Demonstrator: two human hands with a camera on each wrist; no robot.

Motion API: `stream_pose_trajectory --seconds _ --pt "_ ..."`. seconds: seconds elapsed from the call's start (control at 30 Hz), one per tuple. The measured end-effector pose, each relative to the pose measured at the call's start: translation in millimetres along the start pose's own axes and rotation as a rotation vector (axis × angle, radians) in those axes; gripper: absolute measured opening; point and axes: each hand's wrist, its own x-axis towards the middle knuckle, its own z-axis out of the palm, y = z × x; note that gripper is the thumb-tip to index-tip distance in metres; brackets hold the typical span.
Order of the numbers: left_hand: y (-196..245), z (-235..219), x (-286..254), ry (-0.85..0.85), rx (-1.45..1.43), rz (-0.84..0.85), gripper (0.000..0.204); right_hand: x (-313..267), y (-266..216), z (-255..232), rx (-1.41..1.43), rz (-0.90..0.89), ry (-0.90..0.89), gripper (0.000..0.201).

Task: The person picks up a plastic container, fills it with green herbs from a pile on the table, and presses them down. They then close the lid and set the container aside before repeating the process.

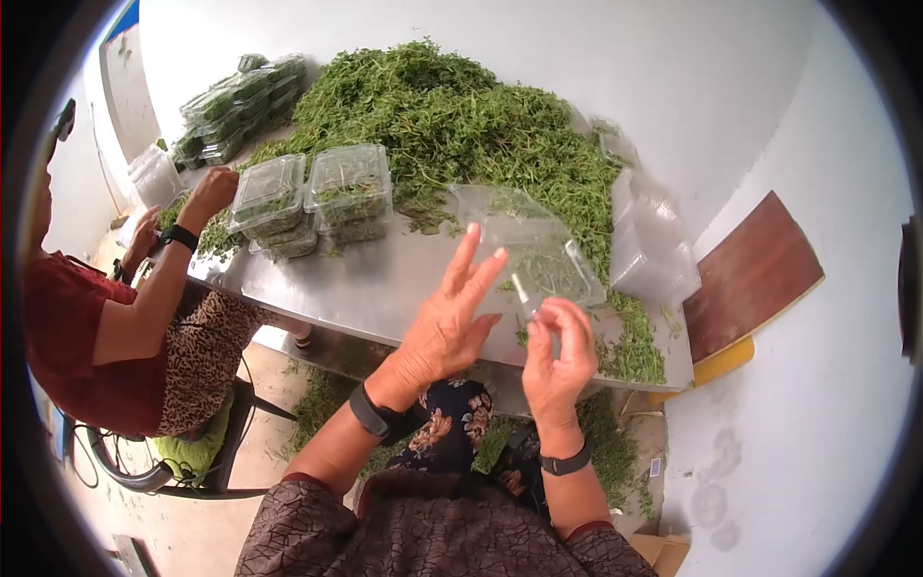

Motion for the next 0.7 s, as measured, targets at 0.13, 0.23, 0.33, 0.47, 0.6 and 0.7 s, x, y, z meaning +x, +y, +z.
stream_pose_trajectory --seconds 0.13,0.23,0.33,0.47,0.6,0.7 --pt "-10.8 -3.4 -11.1 -0.05 0.007 0.025 0.07 -11.0 -19.1 13.8 -0.063 -0.058 -0.076 0.018" --pt "-28.8 -4.6 -22.6 0.009 -0.034 0.045 0.057 -19.3 -24.6 21.5 -0.069 -0.068 -0.134 0.018" --pt "-36.9 -11.8 -25.9 0.103 -0.151 0.023 0.042 -21.3 -30.0 25.6 0.04 -0.16 -0.265 0.022" --pt "-41.3 -29.9 -25.7 0.158 -0.285 -0.018 0.026 -8.8 -26.5 16.0 -0.074 -0.16 -0.137 0.021" --pt "-49.3 -43.4 -27.3 0.181 -0.381 -0.088 0.017 9.8 -8.1 -2.0 -0.187 -0.025 -0.098 0.022" --pt "-52.3 -45.3 -26.8 0.256 -0.48 -0.201 0.011 20.9 4.7 -15.5 -0.19 0.126 -0.134 0.024"
